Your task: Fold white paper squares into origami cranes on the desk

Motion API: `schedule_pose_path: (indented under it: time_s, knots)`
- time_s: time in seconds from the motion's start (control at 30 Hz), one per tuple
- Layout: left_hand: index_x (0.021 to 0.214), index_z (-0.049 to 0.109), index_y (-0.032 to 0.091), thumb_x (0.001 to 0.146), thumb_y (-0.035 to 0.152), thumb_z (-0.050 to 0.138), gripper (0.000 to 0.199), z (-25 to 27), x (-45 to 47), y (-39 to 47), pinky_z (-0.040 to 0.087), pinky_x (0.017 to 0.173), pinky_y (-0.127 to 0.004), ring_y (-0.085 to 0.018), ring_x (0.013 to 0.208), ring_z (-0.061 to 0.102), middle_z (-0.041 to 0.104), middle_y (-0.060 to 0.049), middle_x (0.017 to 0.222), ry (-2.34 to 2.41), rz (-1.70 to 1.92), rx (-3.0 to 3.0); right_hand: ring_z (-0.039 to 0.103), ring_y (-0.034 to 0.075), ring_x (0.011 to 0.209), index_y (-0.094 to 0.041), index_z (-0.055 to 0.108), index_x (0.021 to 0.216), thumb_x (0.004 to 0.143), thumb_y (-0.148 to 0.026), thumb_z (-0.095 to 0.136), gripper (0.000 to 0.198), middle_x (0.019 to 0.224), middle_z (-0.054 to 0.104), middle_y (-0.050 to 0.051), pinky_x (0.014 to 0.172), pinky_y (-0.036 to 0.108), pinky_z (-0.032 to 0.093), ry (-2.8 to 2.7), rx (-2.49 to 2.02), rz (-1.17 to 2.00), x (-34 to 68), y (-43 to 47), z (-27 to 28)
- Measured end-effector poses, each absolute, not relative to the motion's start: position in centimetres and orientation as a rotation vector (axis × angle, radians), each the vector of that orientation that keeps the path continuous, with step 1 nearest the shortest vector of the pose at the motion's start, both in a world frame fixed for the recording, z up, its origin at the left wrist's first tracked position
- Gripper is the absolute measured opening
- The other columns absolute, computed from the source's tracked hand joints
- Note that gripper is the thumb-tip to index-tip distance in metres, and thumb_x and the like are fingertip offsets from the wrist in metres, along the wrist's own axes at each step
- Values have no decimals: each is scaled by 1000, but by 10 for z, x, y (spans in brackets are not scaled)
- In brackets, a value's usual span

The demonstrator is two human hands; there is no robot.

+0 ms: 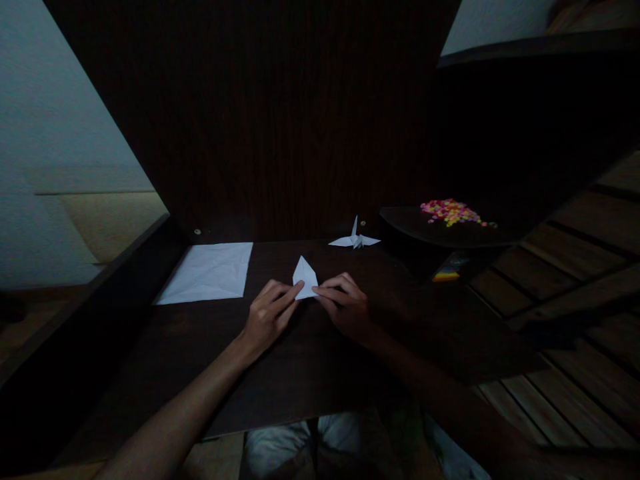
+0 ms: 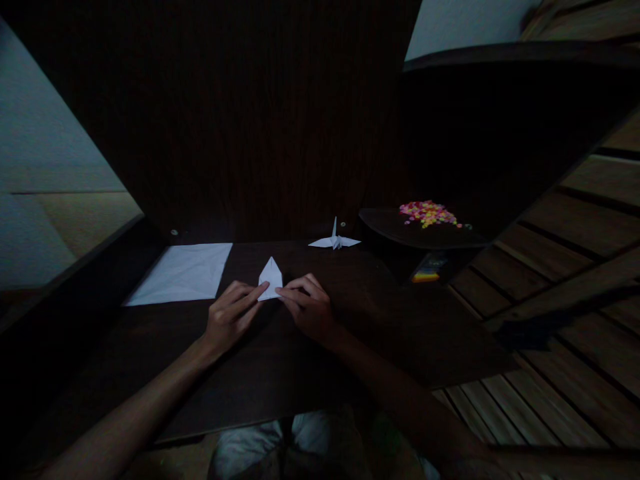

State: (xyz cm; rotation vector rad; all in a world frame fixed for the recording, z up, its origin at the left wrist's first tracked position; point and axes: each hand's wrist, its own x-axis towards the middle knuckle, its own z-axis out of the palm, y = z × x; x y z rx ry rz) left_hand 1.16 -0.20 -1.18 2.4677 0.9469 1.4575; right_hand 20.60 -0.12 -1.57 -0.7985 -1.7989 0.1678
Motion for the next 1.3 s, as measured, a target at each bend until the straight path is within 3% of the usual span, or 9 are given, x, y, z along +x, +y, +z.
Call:
schedule_pose_path:
  time_s: [0.17,0.37,0.57,0.83,1.1,1.3]
  knots:
    - [105,68,23,82,18,63,25,-8,14,-3,47,68,-29,-15,77,52,56,-4,84,1040,1558,2471,59,19,84,-25,70,89,80,-15,63,15,88,67,5,72,35,50,-1750,-779,204,204,-2,-11]
    - [104,66,19,79,24,67,25,-7,18,-3,47,83,-37,-20,93,58,65,-6,98,1151,1532,2346,64,18,83,-20,66,83,78,-18,65,6,86,68,5,78,33,52,-1527,-728,761,201,5,-16]
    - [98,67,17,81,21,66,18,-10,18,-2,51,72,-31,-17,78,64,71,-6,90,1045,1561,2308,64,17,83,-19,65,80,73,-20,69,8,83,67,4,78,31,52,-1405,-748,975,202,12,-24]
    - [100,66,16,80,10,64,21,-8,15,-4,50,68,-30,-15,75,59,69,-6,84,830,1624,2552,63,18,88,-20,68,89,78,-23,66,12,91,66,6,81,32,51,-1546,-773,891,203,15,-27]
    - [101,66,16,81,9,61,22,-9,11,0,47,68,-32,-17,75,52,66,-6,79,913,1580,2640,58,21,102,-25,68,103,83,-19,60,22,106,64,7,94,42,42,-1760,-899,440,203,9,-19]
    - [94,68,16,82,11,61,16,-8,11,1,46,66,-31,-16,74,51,65,-6,78,903,1516,2514,60,19,95,-23,67,101,87,-19,54,20,99,67,7,85,38,47,-1834,-775,400,204,9,-23]
